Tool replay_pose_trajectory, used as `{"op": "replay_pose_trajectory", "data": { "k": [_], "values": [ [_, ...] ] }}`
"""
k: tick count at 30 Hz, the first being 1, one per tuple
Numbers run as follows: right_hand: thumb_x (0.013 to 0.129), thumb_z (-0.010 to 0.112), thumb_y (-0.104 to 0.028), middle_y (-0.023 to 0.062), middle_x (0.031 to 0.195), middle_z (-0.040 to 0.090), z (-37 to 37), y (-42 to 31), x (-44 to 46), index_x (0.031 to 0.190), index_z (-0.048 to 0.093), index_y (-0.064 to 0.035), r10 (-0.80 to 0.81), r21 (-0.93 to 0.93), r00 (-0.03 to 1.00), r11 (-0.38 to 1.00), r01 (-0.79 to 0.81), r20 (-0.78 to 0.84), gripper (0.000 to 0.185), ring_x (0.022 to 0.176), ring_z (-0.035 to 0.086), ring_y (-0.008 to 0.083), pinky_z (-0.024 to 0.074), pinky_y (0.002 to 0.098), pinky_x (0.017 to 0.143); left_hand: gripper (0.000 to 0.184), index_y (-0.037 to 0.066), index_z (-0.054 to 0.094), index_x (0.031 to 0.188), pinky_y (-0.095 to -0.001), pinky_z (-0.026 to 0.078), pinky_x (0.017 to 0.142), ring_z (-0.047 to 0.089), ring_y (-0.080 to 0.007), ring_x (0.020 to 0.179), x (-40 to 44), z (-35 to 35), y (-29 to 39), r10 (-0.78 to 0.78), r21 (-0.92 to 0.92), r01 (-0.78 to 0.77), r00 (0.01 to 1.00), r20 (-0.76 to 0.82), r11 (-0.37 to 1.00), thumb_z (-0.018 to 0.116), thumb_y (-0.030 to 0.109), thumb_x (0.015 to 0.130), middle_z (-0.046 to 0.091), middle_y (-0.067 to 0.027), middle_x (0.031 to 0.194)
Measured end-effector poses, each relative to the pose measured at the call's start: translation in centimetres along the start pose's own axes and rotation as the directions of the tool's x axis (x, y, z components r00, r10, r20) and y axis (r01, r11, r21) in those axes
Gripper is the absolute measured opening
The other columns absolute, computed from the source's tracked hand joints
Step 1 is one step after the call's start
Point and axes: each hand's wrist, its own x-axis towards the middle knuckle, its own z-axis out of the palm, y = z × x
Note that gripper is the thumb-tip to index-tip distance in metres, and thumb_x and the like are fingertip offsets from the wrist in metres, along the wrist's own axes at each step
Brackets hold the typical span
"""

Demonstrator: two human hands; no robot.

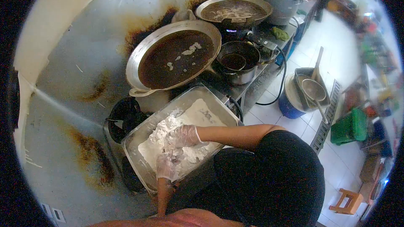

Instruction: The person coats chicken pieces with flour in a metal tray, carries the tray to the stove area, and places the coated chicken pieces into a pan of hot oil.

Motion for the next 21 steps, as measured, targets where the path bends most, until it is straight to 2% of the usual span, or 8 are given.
{"op": "replay_pose_trajectory", "data": {
  "k": [3, 4, 5, 8, 12, 15, 18, 21],
  "values": [
    [0.081, 0.059, -0.02, 0.0163, 0.094, 0.061, 0.6, 1.7, -0.4, 0.119, 0.051, -0.0062, -0.188, -0.007, 0.982, 0.982, 0.188, -0.029, 0.041, 0.083, 0.063, 0.0313, 0.0517, 0.0402, 0.07, 0.018, 0.004, 0.061, 0.098, -0.0308, 0.051, 0.051, 0.063, -0.0226, 0.059, 0.4, -1.5, -1.9, -0.017, -0.002, 0.017, 0.997, 0.076, 1.0, 0.065, 0.016, 0.085, 0.064, -0.008, 0.077],
    [0.081, 0.06, -0.02, 0.0159, 0.093, 0.06, 0.2, 2.1, -0.6, 0.118, 0.051, -0.0063, -0.229, 0.026, 0.972, 0.973, 0.231, -0.045, 0.041, 0.081, 0.063, 0.0312, 0.0516, 0.0397, 0.069, 0.021, 0.002, 0.058, 0.103, -0.0317, 0.053, 0.054, 0.064, -0.0216, 0.064, 0.8, -2.1, -2.3, 0.044, 0.286, -0.079, 0.991, 0.125, 0.955, 0.061, 0.016, 0.087, 0.064, -0.0089, 0.081],
    [0.081, 0.061, -0.02, 0.0156, 0.092, 0.06, 0.2, 2.3, -0.8, 0.117, 0.051, -0.0069, -0.169, 0.156, 0.983, 0.971, 0.179, -0.073, 0.04, 0.079, 0.062, 0.0309, 0.0516, 0.0392, 0.068, 0.025, 0.0, 0.055, 0.107, -0.0326, 0.054, 0.057, 0.064, -0.0206, 0.069, 0.9, -2.4, -2.2, 0.087, 0.543, -0.179, 0.978, 0.19, 0.821, 0.057, 0.017, 0.089, 0.063, -0.0098, 0.086],
    [0.081, 0.059, -0.025, 0.0153, 0.091, 0.06, -0.9, 2.4, -1.1, 0.113, 0.052, -0.0097, 0.02, 0.308, 1.0, 0.951, -0.017, -0.006, 0.035, 0.077, 0.062, 0.03, 0.0513, 0.0401, 0.064, 0.03, -0.001, 0.052, 0.114, -0.0342, 0.055, 0.061, 0.063, -0.0227, 0.073, 1.2, -3.9, -2.5, 0.244, 0.652, -0.372, 0.928, 0.283, 0.66, 0.052, 0.018, 0.092, 0.062, -0.0118, 0.093],
    [0.083, 0.054, -0.039, 0.0177, 0.1, 0.061, -2.9, 1.7, -1.5, 0.112, 0.052, -0.0137, 0.223, -0.087, 0.951, 0.974, -0.209, 0.212, 0.039, 0.084, 0.062, 0.0313, 0.0508, 0.045, 0.062, 0.034, 0.001, 0.05, 0.119, -0.0364, 0.053, 0.07, 0.061, -0.0311, 0.081, -3.5, -0.4, 4.7, 0.234, 0.944, -0.229, 0.957, 0.174, 0.237, 0.05, 0.017, 0.09, 0.06, -0.0157, 0.1],
    [0.085, 0.05, -0.05, 0.0196, 0.103, 0.06, -2.4, 2.3, -2.2, 0.118, 0.05, -0.0151, 0.239, -0.199, 0.962, 0.957, -0.211, 0.131, 0.048, 0.088, 0.061, 0.0347, 0.0504, 0.0464, 0.068, 0.039, 0.004, 0.047, 0.125, -0.037, 0.048, 0.08, 0.057, -0.0354, 0.094, -1.5, -6.3, -0.9, 0.571, 0.843, -0.344, 0.624, 0.534, -0.413, 0.047, 0.016, 0.088, 0.057, -0.0188, 0.108],
    [0.088, 0.045, -0.054, 0.0216, 0.109, 0.058, -2.7, 1.8, -3.2, 0.126, 0.047, -0.0169, 0.337, -0.206, 0.939, 0.926, -0.317, 0.065, 0.053, 0.094, 0.059, 0.0369, 0.0491, 0.0472, 0.077, 0.045, 0.009, 0.047, 0.129, -0.0352, 0.046, 0.086, 0.055, -0.0296, 0.104, -1.3, -7.1, -1.0, 0.479, 0.913, -0.292, 0.781, 0.4, -0.287, 0.048, 0.016, 0.085, 0.057, -0.0161, 0.111],
    [0.092, 0.042, -0.047, 0.0197, 0.119, 0.055, -1.2, 3.3, -3.4, 0.131, 0.043, -0.0164, 0.395, -0.351, 0.917, 0.868, -0.352, 0.057, 0.05, 0.101, 0.057, 0.0356, 0.0461, 0.0457, 0.086, 0.051, 0.014, 0.043, 0.134, -0.0344, 0.047, 0.085, 0.054, -0.022, 0.108, -1.6, -7.1, -1.0, 0.406, 0.702, -0.129, 0.737, 0.54, -0.7, 0.05, 0.018, 0.083, 0.051, -0.01, 0.125]
  ]
}}
